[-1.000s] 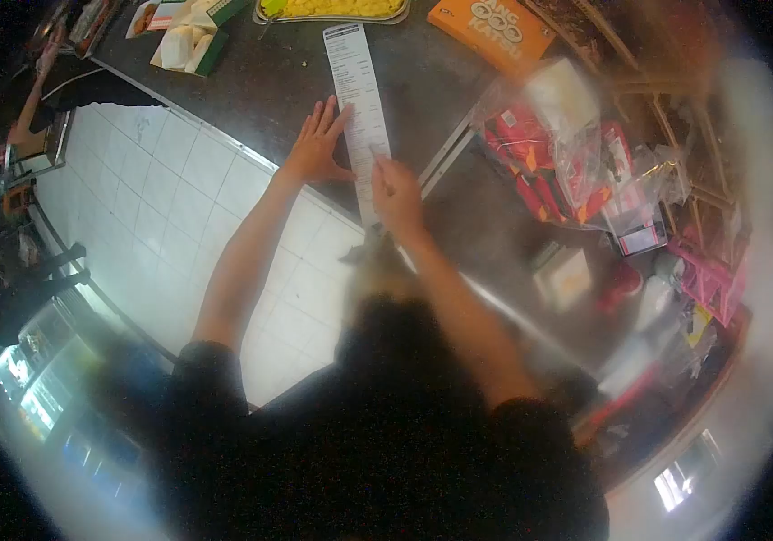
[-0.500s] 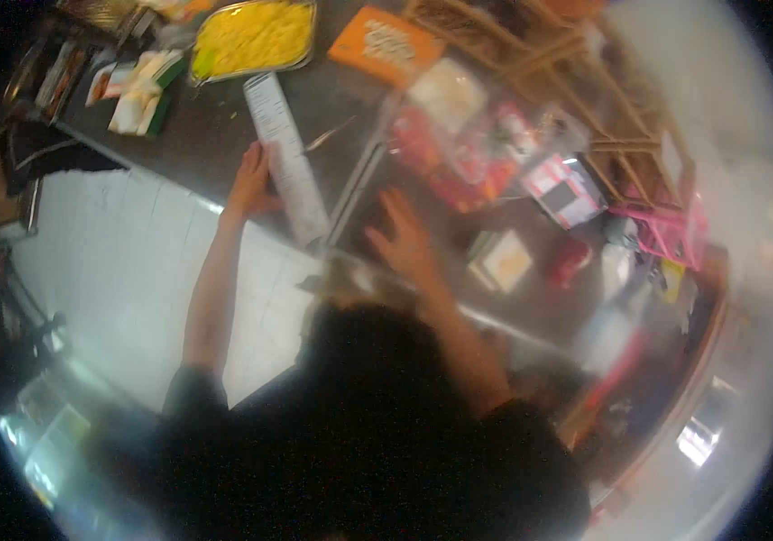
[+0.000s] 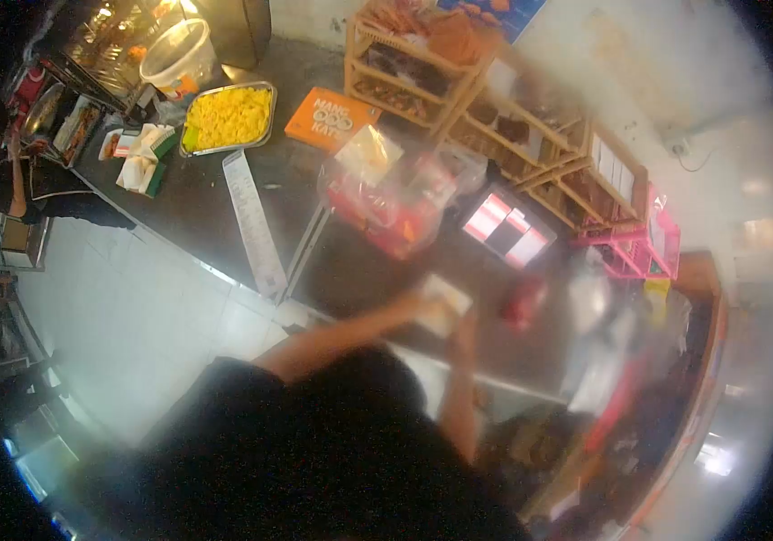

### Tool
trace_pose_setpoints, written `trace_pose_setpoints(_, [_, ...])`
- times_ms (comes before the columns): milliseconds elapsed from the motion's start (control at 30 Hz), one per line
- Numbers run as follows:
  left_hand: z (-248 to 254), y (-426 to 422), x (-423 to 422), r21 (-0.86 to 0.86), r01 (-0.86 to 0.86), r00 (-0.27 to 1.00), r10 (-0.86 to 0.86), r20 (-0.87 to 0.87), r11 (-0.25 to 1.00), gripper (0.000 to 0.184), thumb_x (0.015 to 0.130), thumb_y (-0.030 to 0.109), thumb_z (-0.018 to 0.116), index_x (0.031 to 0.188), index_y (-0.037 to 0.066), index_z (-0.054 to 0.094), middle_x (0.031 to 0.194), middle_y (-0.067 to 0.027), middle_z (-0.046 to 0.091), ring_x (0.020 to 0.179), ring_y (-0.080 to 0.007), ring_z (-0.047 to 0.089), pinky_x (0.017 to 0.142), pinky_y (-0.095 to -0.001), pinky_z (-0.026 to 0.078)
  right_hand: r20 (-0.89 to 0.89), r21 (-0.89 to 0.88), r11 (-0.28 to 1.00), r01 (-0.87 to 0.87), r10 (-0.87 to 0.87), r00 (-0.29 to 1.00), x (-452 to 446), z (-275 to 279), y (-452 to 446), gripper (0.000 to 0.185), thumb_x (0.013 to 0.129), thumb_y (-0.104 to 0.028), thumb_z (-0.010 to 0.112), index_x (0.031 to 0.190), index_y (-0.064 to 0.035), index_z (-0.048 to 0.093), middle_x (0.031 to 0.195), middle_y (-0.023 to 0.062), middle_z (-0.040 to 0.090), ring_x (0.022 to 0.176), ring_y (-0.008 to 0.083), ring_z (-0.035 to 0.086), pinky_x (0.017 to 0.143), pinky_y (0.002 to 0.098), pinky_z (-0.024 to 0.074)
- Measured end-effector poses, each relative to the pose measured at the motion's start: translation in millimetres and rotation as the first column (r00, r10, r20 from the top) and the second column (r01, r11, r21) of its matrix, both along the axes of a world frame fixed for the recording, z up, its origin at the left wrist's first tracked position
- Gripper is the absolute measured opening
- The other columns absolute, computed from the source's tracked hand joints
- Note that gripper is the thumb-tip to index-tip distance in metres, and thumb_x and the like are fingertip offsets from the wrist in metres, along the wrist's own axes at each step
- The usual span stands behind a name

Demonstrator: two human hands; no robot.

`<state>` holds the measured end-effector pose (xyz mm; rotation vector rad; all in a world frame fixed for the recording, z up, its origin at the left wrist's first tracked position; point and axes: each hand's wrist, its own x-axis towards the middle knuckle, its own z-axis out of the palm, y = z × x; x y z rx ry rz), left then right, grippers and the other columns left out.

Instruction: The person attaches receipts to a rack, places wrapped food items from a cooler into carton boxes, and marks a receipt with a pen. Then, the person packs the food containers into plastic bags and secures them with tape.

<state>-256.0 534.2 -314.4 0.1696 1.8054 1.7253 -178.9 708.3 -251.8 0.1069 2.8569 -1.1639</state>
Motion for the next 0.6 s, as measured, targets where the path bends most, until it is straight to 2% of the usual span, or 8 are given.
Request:
trace_pose_setpoints(67, [3.6, -16.2, 12.1, 0.165, 0.072, 0.995, -0.059, -0.083, 0.984, 0.090, 0.088, 0.042, 0.066, 0.155, 0.009, 0.016, 0.143, -0.0239, 0.046, 0.127, -0.0346, 0.050, 0.106, -0.0408, 0.039, -0.077, 0.081, 0.991, 0.105, -0.099, 0.992, 14.9, -23.4, 6.2, 0.039, 0.100, -0.016, 0.043, 0.132, 0.0041, 0.051, 0.137, 0.0228, 0.047, 0.128, 0.0329, 0.043, 0.112, 0.0442, 0.0287])
trace_pose_setpoints(133, [208.1, -99.7, -4.3, -0.207, 0.287, 0.953, -0.301, -0.040, 0.935, 0.084, 0.085, 0.035, 0.069, 0.153, 0.009, 0.027, 0.143, -0.0233, 0.045, 0.132, -0.0353, 0.045, 0.109, -0.0427, 0.035, 0.236, -0.608, 0.650, 0.456, -0.400, 0.886, 21.1, 22.2, -7.4, 0.035, 0.100, -0.021, 0.046, 0.125, 0.0017, 0.056, 0.121, 0.0162, 0.056, 0.116, 0.0256, 0.051, 0.105, 0.0406, 0.0359])
trace_pose_setpoints(167, [216.8, -115.9, -11.7, -0.304, 0.056, 0.888, -0.186, -0.420, 0.951, 0.079, 0.082, 0.033, 0.070, 0.149, 0.010, 0.035, 0.141, -0.0224, 0.047, 0.133, -0.0352, 0.043, 0.111, -0.0440, 0.033, 0.446, -0.775, 0.267, 0.572, -0.411, 0.795, 24.2, 45.1, -13.0, 0.034, 0.100, -0.024, 0.047, 0.121, 0.0005, 0.059, 0.113, 0.0130, 0.061, 0.109, 0.0220, 0.055, 0.102, 0.0388, 0.0395])
trace_pose_setpoints(200, [225.3, -132.0, -19.1, -0.364, -0.274, 0.678, -0.090, -0.730, 0.890, 0.073, 0.080, 0.030, 0.071, 0.145, 0.010, 0.043, 0.138, -0.0215, 0.049, 0.134, -0.0350, 0.042, 0.113, -0.0453, 0.030, 0.410, -0.796, 0.297, 0.528, -0.378, 0.830, 23.7, 63.1, -13.1, 0.037, 0.097, -0.026, 0.051, 0.124, -0.0013, 0.057, 0.113, 0.0124, 0.061, 0.106, 0.0227, 0.058, 0.096, 0.0388, 0.0453])
trace_pose_setpoints(367, [247.4, -194.9, -122.0, -0.378, -0.670, 0.178, -0.356, -0.917, 0.639, 0.042, 0.082, 0.025, 0.068, 0.120, 0.008, 0.061, 0.113, -0.0187, 0.063, 0.118, -0.0337, 0.055, 0.114, -0.0480, 0.025, 0.392, -0.822, 0.222, 0.525, -0.447, 0.804, -25.6, 136.0, -43.8, 0.025, 0.091, -0.024, 0.056, 0.108, -0.0055, 0.061, 0.086, 0.0049, 0.064, 0.080, 0.0194, 0.062, 0.074, 0.0331, 0.0516])
trace_pose_setpoints(467, [291.4, -209.5, -154.3, -0.661, -0.401, 0.554, -0.407, -0.726, 0.634, 0.032, 0.087, 0.029, 0.064, 0.109, 0.006, 0.065, 0.086, -0.0116, 0.067, 0.086, -0.0251, 0.066, 0.098, -0.0402, 0.043, -0.093, -0.796, 0.559, 0.232, -0.491, 0.866, -80.4, 138.7, -62.2, 0.043, 0.090, -0.033, 0.057, 0.120, -0.0017, 0.058, 0.107, 0.0152, 0.063, 0.098, 0.0305, 0.062, 0.080, 0.0439, 0.0530])
trace_pose_setpoints(533, [331.1, -219.2, -156.3, -0.130, -0.327, 0.910, 0.275, -0.311, 0.936, 0.031, 0.094, 0.032, 0.058, 0.107, 0.005, 0.067, 0.064, -0.0020, 0.060, 0.057, -0.0126, 0.055, 0.066, -0.0275, 0.047, 0.080, -0.974, 0.184, 0.132, -0.266, 0.961, -128.5, 179.2, -101.5, 0.068, 0.081, -0.049, 0.056, 0.130, -0.0025, 0.050, 0.117, 0.0174, 0.059, 0.107, 0.0338, 0.058, 0.090, 0.0480, 0.0488])
trace_pose_setpoints(600, [332.3, -226.8, -159.0, 0.103, -0.329, 0.906, 0.345, -0.246, 0.939, 0.031, 0.096, 0.030, 0.055, 0.107, 0.004, 0.067, 0.064, -0.0004, 0.058, 0.055, -0.0092, 0.050, 0.056, -0.0254, 0.041, 0.112, -0.993, -0.036, 0.108, -0.130, 0.985, -153.8, 215.5, -144.1, 0.081, 0.077, -0.058, 0.055, 0.136, -0.0029, 0.046, 0.122, 0.0185, 0.057, 0.111, 0.0355, 0.056, 0.095, 0.0501, 0.0467])
